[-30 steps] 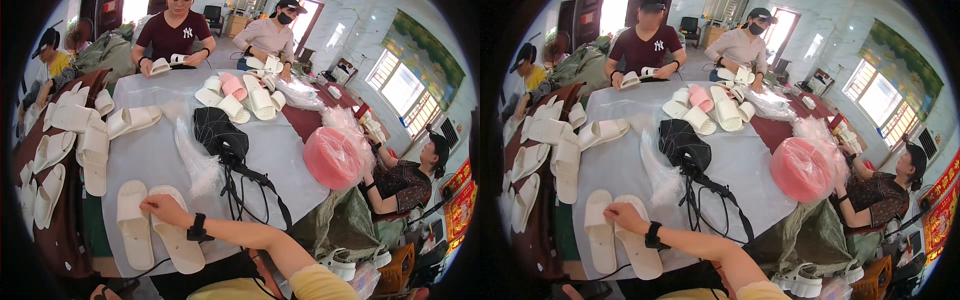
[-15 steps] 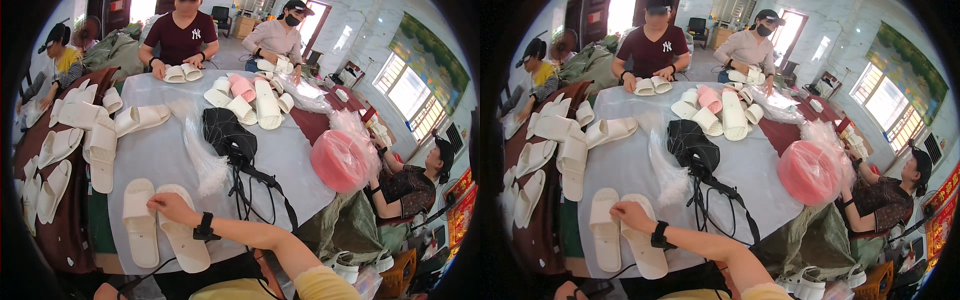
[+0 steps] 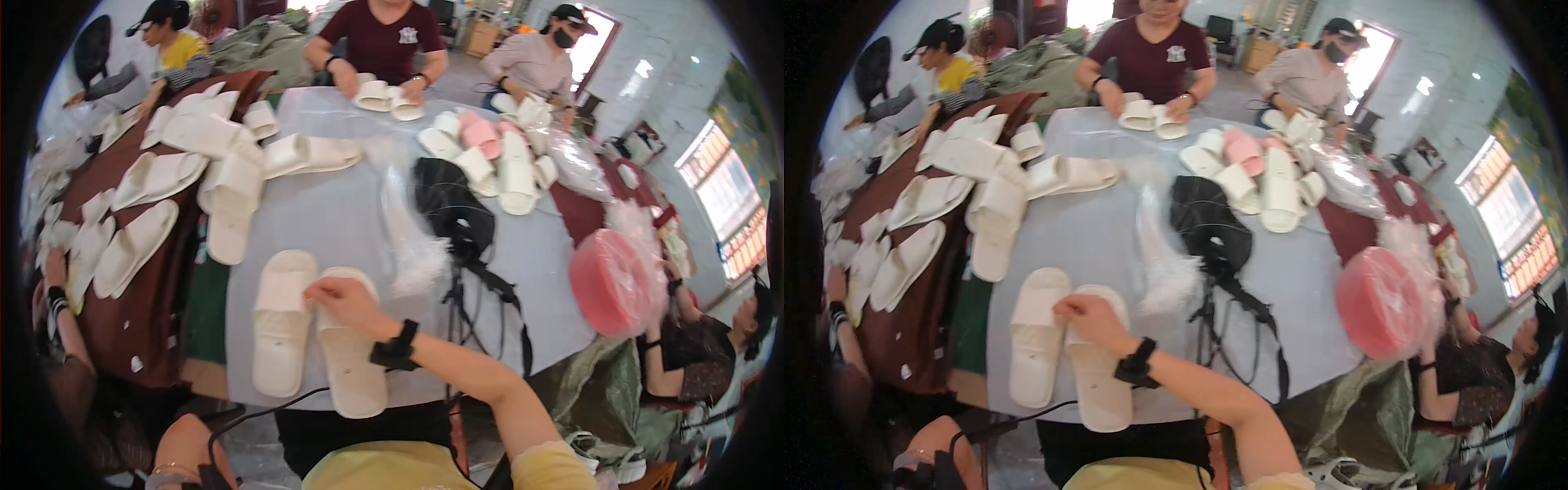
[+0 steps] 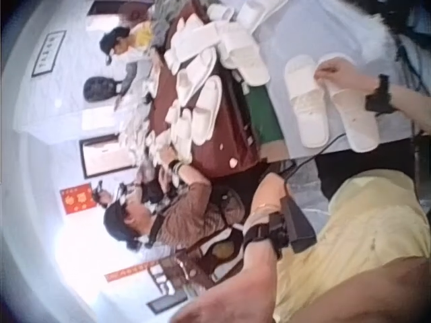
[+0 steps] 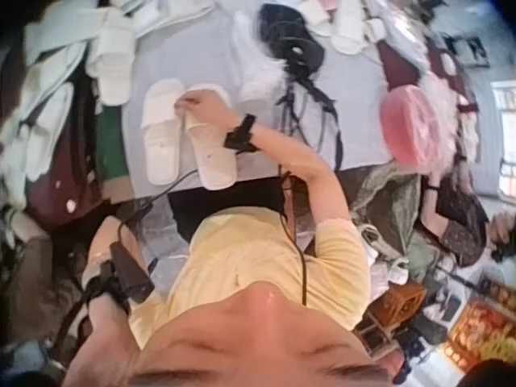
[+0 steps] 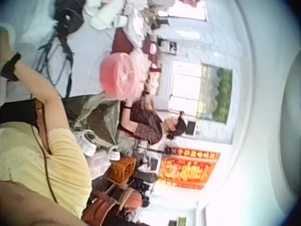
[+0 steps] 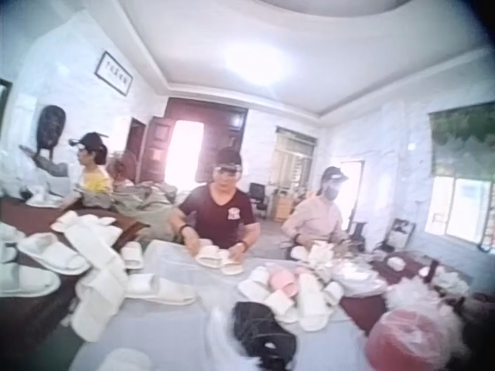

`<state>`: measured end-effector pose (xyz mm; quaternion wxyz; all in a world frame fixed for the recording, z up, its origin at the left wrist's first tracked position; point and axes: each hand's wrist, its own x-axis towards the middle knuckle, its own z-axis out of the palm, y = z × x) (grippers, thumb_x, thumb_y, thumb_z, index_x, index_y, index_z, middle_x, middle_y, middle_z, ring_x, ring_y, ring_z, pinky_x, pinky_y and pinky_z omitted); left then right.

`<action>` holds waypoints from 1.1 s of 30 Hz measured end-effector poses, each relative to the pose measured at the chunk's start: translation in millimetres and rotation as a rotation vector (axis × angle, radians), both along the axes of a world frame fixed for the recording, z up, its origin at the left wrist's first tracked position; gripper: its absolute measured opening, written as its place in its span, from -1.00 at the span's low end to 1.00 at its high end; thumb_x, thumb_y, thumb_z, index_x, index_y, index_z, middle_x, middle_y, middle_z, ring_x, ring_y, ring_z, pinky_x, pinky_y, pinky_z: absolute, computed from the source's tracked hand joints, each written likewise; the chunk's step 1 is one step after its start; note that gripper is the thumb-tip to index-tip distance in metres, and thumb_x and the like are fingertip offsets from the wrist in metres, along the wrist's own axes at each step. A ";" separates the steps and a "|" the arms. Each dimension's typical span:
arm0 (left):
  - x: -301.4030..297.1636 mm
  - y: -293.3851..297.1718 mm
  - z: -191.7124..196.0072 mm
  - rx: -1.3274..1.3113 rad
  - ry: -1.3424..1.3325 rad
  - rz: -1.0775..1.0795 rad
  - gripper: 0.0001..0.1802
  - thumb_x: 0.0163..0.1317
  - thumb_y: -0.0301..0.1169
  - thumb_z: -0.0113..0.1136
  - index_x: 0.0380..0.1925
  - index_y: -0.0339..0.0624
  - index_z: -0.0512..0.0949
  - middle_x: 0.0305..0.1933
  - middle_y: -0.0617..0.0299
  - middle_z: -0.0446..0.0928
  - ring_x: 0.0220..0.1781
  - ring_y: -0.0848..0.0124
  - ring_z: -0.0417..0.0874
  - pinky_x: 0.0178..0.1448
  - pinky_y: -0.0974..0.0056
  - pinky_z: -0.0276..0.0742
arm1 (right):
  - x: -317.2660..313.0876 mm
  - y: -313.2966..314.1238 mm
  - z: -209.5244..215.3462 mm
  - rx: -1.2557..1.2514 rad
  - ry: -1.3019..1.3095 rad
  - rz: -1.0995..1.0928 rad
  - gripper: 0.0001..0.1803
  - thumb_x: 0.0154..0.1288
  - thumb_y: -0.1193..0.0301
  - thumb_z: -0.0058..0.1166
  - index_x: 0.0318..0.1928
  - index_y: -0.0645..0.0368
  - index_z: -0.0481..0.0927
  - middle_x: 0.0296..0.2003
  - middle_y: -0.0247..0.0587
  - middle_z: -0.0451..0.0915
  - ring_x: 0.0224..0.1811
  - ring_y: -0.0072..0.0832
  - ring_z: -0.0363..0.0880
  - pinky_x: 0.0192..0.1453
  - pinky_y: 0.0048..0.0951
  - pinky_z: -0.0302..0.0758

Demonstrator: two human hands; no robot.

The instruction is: Assembling, inspecting, and preparing sandals for packaging in a footwear manufacturing facility.

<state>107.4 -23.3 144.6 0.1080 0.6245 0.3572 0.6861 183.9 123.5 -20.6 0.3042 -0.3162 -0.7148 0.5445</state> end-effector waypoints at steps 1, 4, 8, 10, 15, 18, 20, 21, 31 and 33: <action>-5.9 -5.3 1.2 -0.023 0.025 0.038 -0.83 0.12 -0.46 -0.02 -0.30 -0.29 0.48 -0.15 0.10 0.49 -0.06 0.31 0.47 0.04 0.33 0.35 | 1.5 -0.6 3.1 -0.008 -0.005 -0.012 -0.78 0.25 0.33 -0.03 -0.26 0.20 0.60 -0.34 -0.28 0.60 -0.28 -0.57 0.52 -0.15 -0.54 0.41; -26.1 -18.1 5.9 -0.080 0.104 0.153 -0.83 0.12 -0.47 -0.02 -0.30 -0.29 0.48 -0.15 0.09 0.49 -0.07 0.32 0.48 0.03 0.33 0.36 | 8.2 -0.8 11.7 -0.012 -0.029 -0.029 -0.76 0.25 0.31 -0.04 -0.25 0.18 0.61 -0.33 -0.27 0.61 -0.27 -0.54 0.52 -0.14 -0.52 0.42; -50.2 -25.2 8.6 -0.127 0.168 0.251 -0.83 0.11 -0.48 -0.02 -0.30 -0.30 0.48 -0.15 0.09 0.49 -0.08 0.32 0.48 0.02 0.34 0.37 | 14.7 3.2 9.9 -0.112 0.076 -0.042 -0.73 0.28 0.31 -0.07 -0.23 0.25 0.59 -0.30 -0.28 0.60 -0.23 -0.57 0.50 -0.08 -0.56 0.40; -58.6 -1.5 7.6 -0.398 0.375 0.132 -0.69 0.08 -0.52 0.07 -0.12 -0.31 0.43 -0.07 0.02 0.49 0.06 0.11 0.45 0.09 0.19 0.34 | 19.8 6.2 11.6 -0.198 0.143 -0.068 -0.72 0.30 0.31 -0.08 -0.22 0.27 0.58 -0.28 -0.28 0.59 -0.21 -0.57 0.49 -0.06 -0.56 0.39; -112.7 81.0 -134.8 -0.482 0.758 0.285 -0.62 0.16 -0.29 0.08 -0.08 -0.30 0.43 -0.01 -0.07 0.44 0.09 0.01 0.40 0.07 0.14 0.34 | 15.4 4.8 22.0 -0.374 0.252 -0.061 -0.69 0.33 0.30 -0.12 -0.14 0.31 0.52 -0.22 -0.27 0.57 -0.14 -0.57 0.47 -0.01 -0.55 0.36; -112.3 84.8 -134.8 -0.634 0.847 0.132 -0.59 0.17 -0.26 0.07 -0.05 -0.30 0.41 0.01 -0.10 0.42 0.06 0.02 0.41 0.06 0.12 0.35 | 19.4 5.7 24.7 -0.421 0.263 -0.077 -0.69 0.35 0.26 -0.14 -0.13 0.25 0.51 -0.19 -0.29 0.56 -0.13 -0.60 0.47 -0.03 -0.65 0.31; -106.7 86.2 -122.1 -0.781 0.810 -0.021 -0.58 0.18 -0.27 0.06 -0.01 -0.29 0.39 0.03 -0.11 0.41 0.04 0.03 0.43 0.06 0.11 0.35 | 26.4 11.4 31.2 -0.425 0.264 -0.116 -0.69 0.35 0.26 -0.14 -0.12 0.25 0.51 -0.19 -0.28 0.56 -0.13 -0.58 0.49 -0.04 -0.63 0.32; -103.4 87.8 -115.6 -0.890 0.849 -0.059 -0.60 0.18 -0.27 0.06 -0.05 -0.30 0.42 -0.04 -0.10 0.45 -0.01 0.05 0.47 0.03 0.12 0.37 | 29.2 15.2 34.1 -0.434 0.260 -0.140 -0.68 0.35 0.26 -0.14 -0.11 0.25 0.50 -0.18 -0.28 0.56 -0.13 -0.57 0.50 -0.04 -0.62 0.33; -64.9 136.7 -106.4 -1.049 0.217 -0.408 -0.73 0.17 -0.32 0.11 -0.27 -0.33 0.54 -0.46 0.16 0.58 -0.50 0.43 0.59 -0.32 0.40 0.45 | 24.7 22.8 19.4 -0.183 0.296 -0.125 -0.69 0.34 0.31 -0.12 -0.09 0.28 0.51 -0.23 -0.27 0.59 -0.19 -0.59 0.51 -0.13 -0.60 0.40; -69.3 138.7 -112.5 -1.020 0.211 -0.378 -0.77 0.18 -0.34 0.09 -0.30 -0.32 0.54 -0.51 0.23 0.56 -0.63 0.54 0.52 -0.48 0.45 0.40 | 27.1 22.1 17.5 -0.279 0.321 -0.184 -0.69 0.34 0.30 -0.11 -0.10 0.27 0.51 -0.23 -0.30 0.58 -0.20 -0.62 0.50 -0.13 -0.61 0.41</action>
